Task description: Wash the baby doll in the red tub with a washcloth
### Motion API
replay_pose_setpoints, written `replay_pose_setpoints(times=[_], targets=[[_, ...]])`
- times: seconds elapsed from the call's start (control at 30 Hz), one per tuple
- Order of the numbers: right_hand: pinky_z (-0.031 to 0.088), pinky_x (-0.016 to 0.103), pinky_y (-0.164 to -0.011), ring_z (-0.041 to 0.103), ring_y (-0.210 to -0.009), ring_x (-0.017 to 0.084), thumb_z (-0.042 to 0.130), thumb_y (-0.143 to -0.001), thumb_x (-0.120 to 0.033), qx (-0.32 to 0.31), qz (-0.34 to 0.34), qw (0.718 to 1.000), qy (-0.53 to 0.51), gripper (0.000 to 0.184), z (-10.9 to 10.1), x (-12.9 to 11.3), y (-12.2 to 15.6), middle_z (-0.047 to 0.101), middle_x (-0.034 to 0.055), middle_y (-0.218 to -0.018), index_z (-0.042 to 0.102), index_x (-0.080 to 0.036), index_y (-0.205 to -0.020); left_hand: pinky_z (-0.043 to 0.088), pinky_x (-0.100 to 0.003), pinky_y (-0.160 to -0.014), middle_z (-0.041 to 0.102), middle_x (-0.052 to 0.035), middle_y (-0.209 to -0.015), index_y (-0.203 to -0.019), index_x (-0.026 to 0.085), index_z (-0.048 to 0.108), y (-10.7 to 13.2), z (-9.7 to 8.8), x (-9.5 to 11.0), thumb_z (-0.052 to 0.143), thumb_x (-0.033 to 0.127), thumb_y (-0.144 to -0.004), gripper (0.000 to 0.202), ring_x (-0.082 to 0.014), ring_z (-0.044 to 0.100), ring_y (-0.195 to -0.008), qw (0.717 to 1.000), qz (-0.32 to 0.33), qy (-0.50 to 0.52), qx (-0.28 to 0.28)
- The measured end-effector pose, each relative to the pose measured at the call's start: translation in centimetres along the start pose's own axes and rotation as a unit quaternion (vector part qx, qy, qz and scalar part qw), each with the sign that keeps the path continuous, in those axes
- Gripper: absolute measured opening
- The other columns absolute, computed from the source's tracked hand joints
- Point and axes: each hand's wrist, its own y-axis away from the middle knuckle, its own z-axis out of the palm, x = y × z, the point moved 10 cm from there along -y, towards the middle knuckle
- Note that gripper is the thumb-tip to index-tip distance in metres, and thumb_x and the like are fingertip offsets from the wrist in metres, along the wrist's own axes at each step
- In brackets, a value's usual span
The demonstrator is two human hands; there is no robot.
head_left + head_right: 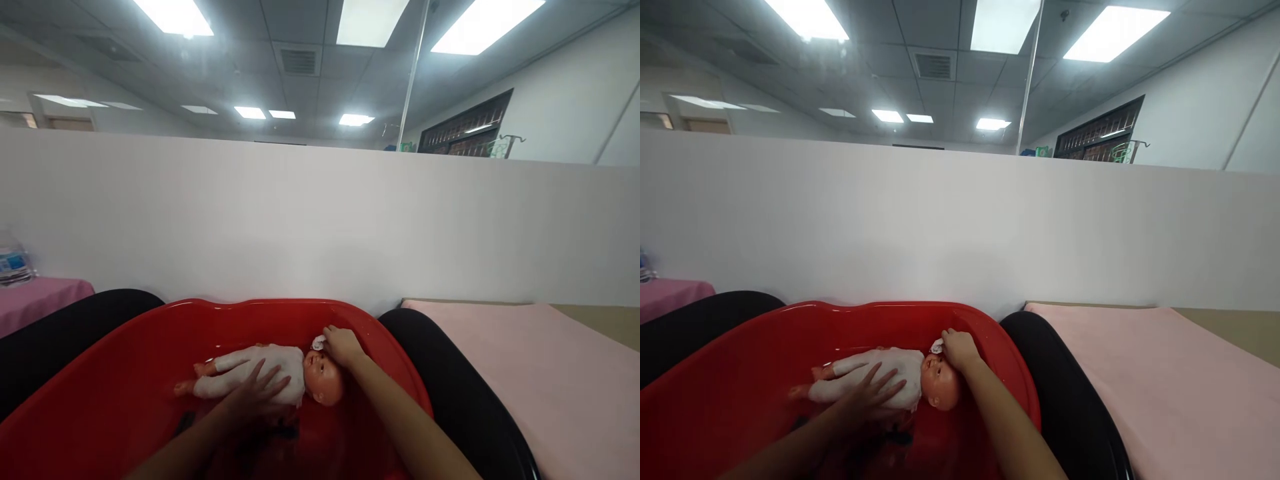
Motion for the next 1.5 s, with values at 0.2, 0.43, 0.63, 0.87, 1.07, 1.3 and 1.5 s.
replay_pose_setpoints(times=[0.2, 0.43, 0.63, 0.87, 1.07, 1.3, 1.5], targets=[[0.046, 0.033, -0.075, 0.07, -0.097, 0.025, 0.045, -0.102, -0.026, 0.033, 0.029, 0.998, -0.037, 0.024, -0.4, 0.6, 0.1, 0.071, 0.0122, -0.116, 0.066, -0.017, -0.111, 0.048, -0.066, -0.107, 0.047, -0.0066, -0.162, -0.152, 0.052, 0.046, -1.0, 0.0, -2.8, 0.049, 0.039, -0.105, 0.05, -0.0419, 0.056, -0.137, 0.998, -0.043, 0.006, 0.05], [0.043, 0.03, -0.073, 0.067, -0.099, 0.021, 0.042, -0.105, -0.029, 0.073, 0.016, 0.995, -0.063, 0.024, -2.1, -0.1, 0.4, 0.07, 0.0084, -0.115, 0.063, -0.019, -0.11, 0.038, -0.063, -0.115, 0.042, -0.0153, -0.164, -0.158, 0.046, 0.039, -4.4, -2.7, -8.3, 0.074, 0.027, -0.091, 0.078, -0.0364, 0.046, -0.147, 0.995, -0.09, 0.016, -0.027], [0.041, 0.03, -0.068, 0.067, -0.093, 0.021, 0.044, -0.104, -0.03, 0.087, -0.022, 0.994, -0.057, 0.021, -2.7, -1.4, 0.7, 0.069, 0.0084, -0.113, 0.062, -0.02, -0.109, 0.025, -0.069, -0.119, 0.023, -0.0244, -0.169, -0.147, 0.031, 0.059, -5.5, -3.7, -11.9, 0.092, 0.029, -0.071, 0.083, -0.0419, 0.024, -0.157, 0.979, -0.172, 0.025, -0.103], [0.04, 0.031, -0.064, 0.067, -0.09, 0.022, 0.049, -0.103, -0.031, 0.076, -0.085, 0.993, -0.032, 0.018, -2.4, -3.0, 1.0, 0.07, 0.007, -0.109, 0.062, -0.02, -0.109, 0.025, -0.07, -0.118, 0.019, -0.0317, -0.167, -0.128, 0.018, 0.072, -5.9, -3.4, -14.1, 0.089, 0.035, -0.073, 0.06, -0.0427, 0.02, -0.158, 0.952, -0.253, 0.033, -0.171], [0.04, 0.029, -0.062, 0.066, -0.091, 0.022, 0.048, -0.104, -0.028, 0.068, -0.166, 0.984, 0.006, 0.019, -2.0, -5.2, 1.7, 0.069, 0.0086, -0.112, 0.063, -0.018, -0.11, 0.022, -0.071, -0.118, 0.028, -0.0314, -0.164, -0.126, 0.015, 0.073, -6.0, -2.0, -16.0, 0.087, 0.045, -0.073, 0.062, -0.0429, 0.024, -0.157, 0.941, -0.276, 0.042, -0.189], [0.041, 0.029, -0.064, 0.064, -0.093, 0.02, 0.045, -0.104, -0.029, 0.057, -0.163, 0.985, 0.004, 0.022, -1.8, -4.9, 1.6, 0.068, 0.0084, -0.111, 0.062, -0.018, -0.112, 0.021, -0.073, -0.118, 0.034, -0.0335, -0.161, -0.125, 0.013, 0.074, -6.1, -0.6, -17.9, 0.085, 0.055, -0.074, 0.068, -0.0451, 0.031, -0.153, 0.941, -0.297, 0.034, -0.16], [0.045, 0.03, -0.075, 0.064, -0.095, 0.02, 0.042, -0.106, -0.033, 0.046, -0.149, 0.987, -0.04, 0.028, -1.5, -3.9, 1.7, 0.067, 0.0081, -0.114, 0.063, -0.02, -0.121, 0.039, -0.05, -0.114, 0.039, -0.0375, -0.156, -0.128, 0.002, 0.071, -6.6, -0.7, -18.1, 0.088, 0.049, -0.073, 0.075, -0.0457, 0.046, -0.144, 0.959, -0.257, 0.054, -0.108]])
